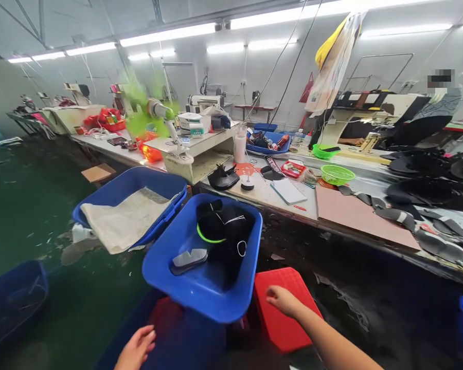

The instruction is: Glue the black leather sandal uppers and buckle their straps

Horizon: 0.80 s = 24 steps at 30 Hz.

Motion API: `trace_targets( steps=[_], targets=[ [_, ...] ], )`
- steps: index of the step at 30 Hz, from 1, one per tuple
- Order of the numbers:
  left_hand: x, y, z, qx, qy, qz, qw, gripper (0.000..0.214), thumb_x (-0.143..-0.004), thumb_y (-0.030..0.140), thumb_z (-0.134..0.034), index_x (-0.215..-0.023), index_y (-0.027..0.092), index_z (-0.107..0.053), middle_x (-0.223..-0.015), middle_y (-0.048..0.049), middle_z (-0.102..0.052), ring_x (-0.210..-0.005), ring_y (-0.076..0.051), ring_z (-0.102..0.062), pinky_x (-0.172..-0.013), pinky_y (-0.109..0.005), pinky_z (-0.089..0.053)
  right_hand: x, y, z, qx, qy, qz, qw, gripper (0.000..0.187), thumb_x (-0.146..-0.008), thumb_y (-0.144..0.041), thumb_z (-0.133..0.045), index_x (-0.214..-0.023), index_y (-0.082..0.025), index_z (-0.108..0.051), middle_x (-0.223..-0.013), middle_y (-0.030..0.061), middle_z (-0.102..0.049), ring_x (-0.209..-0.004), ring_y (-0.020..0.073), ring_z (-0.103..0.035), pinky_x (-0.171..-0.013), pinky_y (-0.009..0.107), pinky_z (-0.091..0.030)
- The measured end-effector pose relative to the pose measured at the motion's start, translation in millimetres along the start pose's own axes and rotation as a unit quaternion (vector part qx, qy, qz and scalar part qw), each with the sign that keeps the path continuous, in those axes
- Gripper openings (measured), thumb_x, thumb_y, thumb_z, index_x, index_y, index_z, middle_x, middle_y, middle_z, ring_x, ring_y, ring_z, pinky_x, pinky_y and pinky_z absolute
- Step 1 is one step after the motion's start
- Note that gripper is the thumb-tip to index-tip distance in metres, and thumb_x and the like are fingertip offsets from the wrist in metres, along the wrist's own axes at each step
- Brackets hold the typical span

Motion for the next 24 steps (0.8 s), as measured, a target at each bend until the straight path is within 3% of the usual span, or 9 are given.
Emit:
trace_targets(
  steps=[3, 6, 9, 12, 15, 18, 24],
  targets=[
    [-71.8, 62.6, -66.1, 0.032, -0.032, 0.003, 0.999, 0.017, -0.078, 0.028, -0.057, -0.090, 0.016, -0.058, -0.077, -0.0034, -0.066, -0.079, -0.021, -0.064, -0.071, -0.034, -0.049, -89.9, -36.2, 42.1, -0.026, 0.080, 0.027, 0.996, 0.023, -0.085, -0.020, -0.058, -0.106, -0.014, -0.056, -0.111, 0.0072, -0.057, -0.104, 0.0214, -0.053, -0.091, 0.043, -0.042],
    [-143.1, 114.1, -138.8, 0.065, -0.054, 0.028, 0.996, 0.020, -0.084, 0.028, -0.054, -0.097, 0.013, -0.057, -0.088, -0.0041, -0.063, -0.080, -0.018, -0.061, -0.073, -0.036, -0.049, -182.3, -53.5, 73.6, -0.043, 0.149, 0.022, 0.988, 0.035, -0.083, -0.019, -0.058, -0.117, -0.015, -0.050, -0.127, 0.0103, -0.046, -0.118, 0.0252, -0.042, -0.099, 0.046, -0.034],
    [-206.6, 147.6, -201.9, 0.107, -0.062, 0.078, 0.989, 0.025, -0.085, 0.029, -0.054, -0.105, 0.014, -0.055, -0.100, -0.0056, -0.060, -0.084, -0.018, -0.060, -0.072, -0.036, -0.051, -260.0, -47.7, 90.1, -0.055, 0.165, -0.017, 0.985, 0.049, -0.079, -0.023, -0.063, -0.123, -0.013, -0.044, -0.133, 0.0136, -0.040, -0.123, 0.0276, -0.037, -0.101, 0.046, -0.031],
    [-252.5, 164.4, -246.4, 0.161, -0.064, 0.123, 0.977, 0.026, -0.085, 0.028, -0.054, -0.108, 0.015, -0.054, -0.103, -0.0067, -0.059, -0.083, -0.017, -0.060, -0.070, -0.035, -0.052, -309.1, -29.0, 93.6, -0.067, 0.123, -0.061, 0.988, 0.070, -0.063, -0.030, -0.075, -0.123, -0.010, -0.044, -0.126, 0.0170, -0.048, -0.118, 0.0308, -0.044, -0.098, 0.043, -0.035],
    [-276.3, 169.8, -269.0, 0.218, -0.047, 0.142, 0.964, 0.024, -0.086, 0.027, -0.053, -0.107, 0.015, -0.054, -0.100, -0.0058, -0.059, -0.079, -0.016, -0.060, -0.066, -0.033, -0.052, -330.7, -12.2, 92.0, -0.083, 0.076, -0.088, 0.990, 0.087, -0.046, -0.031, -0.083, -0.122, -0.011, -0.045, -0.117, 0.0173, -0.055, -0.112, 0.0339, -0.050, -0.094, 0.041, -0.039],
    [-280.6, 171.9, -273.2, 0.266, -0.009, 0.137, 0.954, 0.021, -0.086, 0.026, -0.052, -0.104, 0.015, -0.055, -0.096, -0.0044, -0.059, -0.073, -0.014, -0.058, -0.061, -0.029, -0.051, -334.9, -6.2, 89.8, -0.112, 0.066, -0.086, 0.988, 0.087, -0.044, -0.029, -0.082, -0.121, -0.012, -0.044, -0.118, 0.0164, -0.055, -0.111, 0.0319, -0.051, -0.093, 0.038, -0.040],
    [-253.0, 177.5, -253.9, 0.344, 0.031, 0.095, 0.934, 0.008, -0.086, 0.020, -0.052, -0.089, 0.014, -0.056, -0.077, 0.0012, -0.056, -0.058, -0.008, -0.052, -0.051, -0.022, -0.047, -314.8, -16.5, 87.2, -0.173, 0.130, -0.039, 0.975, 0.051, -0.060, -0.025, -0.071, -0.106, -0.017, -0.049, -0.113, 0.0112, -0.058, -0.111, 0.0298, -0.050, -0.099, 0.046, -0.032]
  ],
)
Point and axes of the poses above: each hand's wrist, its own x-axis away from the middle knuckle, its own z-axis out of the back of the hand, y = z × x, the point moved 3 cm from there along -x, towards the middle knuckle
